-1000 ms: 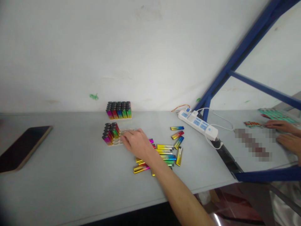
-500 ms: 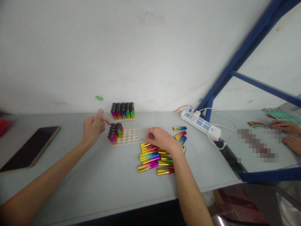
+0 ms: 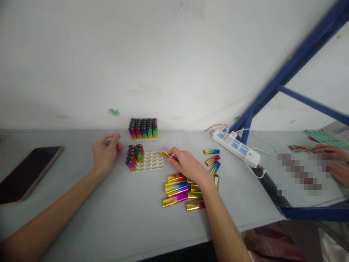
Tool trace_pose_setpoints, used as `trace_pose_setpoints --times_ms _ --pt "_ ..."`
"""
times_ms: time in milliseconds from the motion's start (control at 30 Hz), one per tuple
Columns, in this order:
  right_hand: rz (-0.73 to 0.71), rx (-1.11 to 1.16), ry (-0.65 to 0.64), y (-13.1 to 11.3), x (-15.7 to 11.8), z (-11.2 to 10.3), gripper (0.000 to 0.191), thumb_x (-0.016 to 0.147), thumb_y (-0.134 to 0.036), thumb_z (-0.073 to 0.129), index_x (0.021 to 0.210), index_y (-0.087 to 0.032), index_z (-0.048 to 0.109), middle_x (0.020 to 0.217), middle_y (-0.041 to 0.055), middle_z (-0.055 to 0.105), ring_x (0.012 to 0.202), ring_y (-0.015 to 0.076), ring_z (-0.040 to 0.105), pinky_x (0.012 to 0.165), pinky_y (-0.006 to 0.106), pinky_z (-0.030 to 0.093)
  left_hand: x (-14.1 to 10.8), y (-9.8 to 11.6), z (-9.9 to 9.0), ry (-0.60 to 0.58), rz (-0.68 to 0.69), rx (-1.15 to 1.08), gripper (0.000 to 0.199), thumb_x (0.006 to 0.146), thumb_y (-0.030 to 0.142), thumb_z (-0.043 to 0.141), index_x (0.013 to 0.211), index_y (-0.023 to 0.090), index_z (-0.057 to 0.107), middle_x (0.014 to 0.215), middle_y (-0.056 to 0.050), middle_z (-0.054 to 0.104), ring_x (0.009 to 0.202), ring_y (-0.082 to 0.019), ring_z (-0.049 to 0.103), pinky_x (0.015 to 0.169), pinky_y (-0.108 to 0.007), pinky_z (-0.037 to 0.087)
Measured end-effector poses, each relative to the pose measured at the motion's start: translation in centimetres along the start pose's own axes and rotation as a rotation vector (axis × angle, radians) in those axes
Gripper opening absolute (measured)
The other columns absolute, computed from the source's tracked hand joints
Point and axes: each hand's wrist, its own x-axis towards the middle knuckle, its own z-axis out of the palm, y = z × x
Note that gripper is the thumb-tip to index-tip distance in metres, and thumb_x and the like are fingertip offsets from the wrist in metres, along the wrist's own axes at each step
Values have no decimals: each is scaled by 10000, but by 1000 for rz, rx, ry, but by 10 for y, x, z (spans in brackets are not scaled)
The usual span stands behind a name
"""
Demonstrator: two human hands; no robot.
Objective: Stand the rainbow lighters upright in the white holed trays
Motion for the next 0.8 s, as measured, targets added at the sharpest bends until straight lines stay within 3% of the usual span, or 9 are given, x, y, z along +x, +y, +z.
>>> trace_pose_setpoints --times_ms 133,233,333,433,533,600,700,800 --pt "-15 95 188 -3 8 10 257 1085 -442 628 1099 -218 752 792 -10 698 698 171 583 720 295 422 -7 10 3 4 -81 -63 433 790 586 833 984 212 733 451 72 551 350 -159 500 372 -269 335" --pt "60 243 310 -4 15 21 378 1004 -570 699 935 -203 757 660 -37 571 627 156 487 645 291 392 -12 13 3 -30 -83 -42 431 800 639 808 812 215 737 370 89 424 298 -130 388 362 -277 228" --pt "52 435 316 -8 19 27 522 967 -711 679 842 -205 718 772 10 639 733 177 569 708 300 472 -17 16 1 -75 -42 -18 540 855 700 738 610 225 664 343 69 372 299 -108 313 389 -292 200" --pt "48 620 227 -14 17 30 560 956 -769 666 847 -220 672 865 35 681 847 203 649 821 326 551 -22 18 -1 -119 25 -67 594 936 710 595 574 239 623 369 52 362 352 -129 330 429 -303 278" --pt "83 842 72 -21 14 34 519 986 -753 652 933 -237 637 863 19 683 808 189 667 835 348 591 -26 18 0 -89 75 -44 459 928 634 598 711 238 677 513 29 496 499 -171 491 538 -310 433" --pt "88 905 16 -23 13 39 515 993 -761 634 981 -247 628 816 -6 647 750 178 642 801 350 600 -26 16 3 -82 97 -3 366 885 584 644 848 229 725 733 -10 663 690 -206 628 663 -318 525" --pt "69 777 95 -24 16 49 582 947 -823 633 944 -241 647 736 -34 549 702 170 557 704 310 554 -25 14 7 -124 111 -5 417 874 578 644 1032 212 767 1126 -77 768 1049 -278 709 876 -353 584" --pt "83 589 235 -24 18 59 586 989 -796 572 880 -226 647 694 -43 488 665 154 468 620 277 433 -25 12 9 -206 129 5 496 909 628 628 1106 204 790 1258 -105 787 1249 -322 682 1083 -407 542"
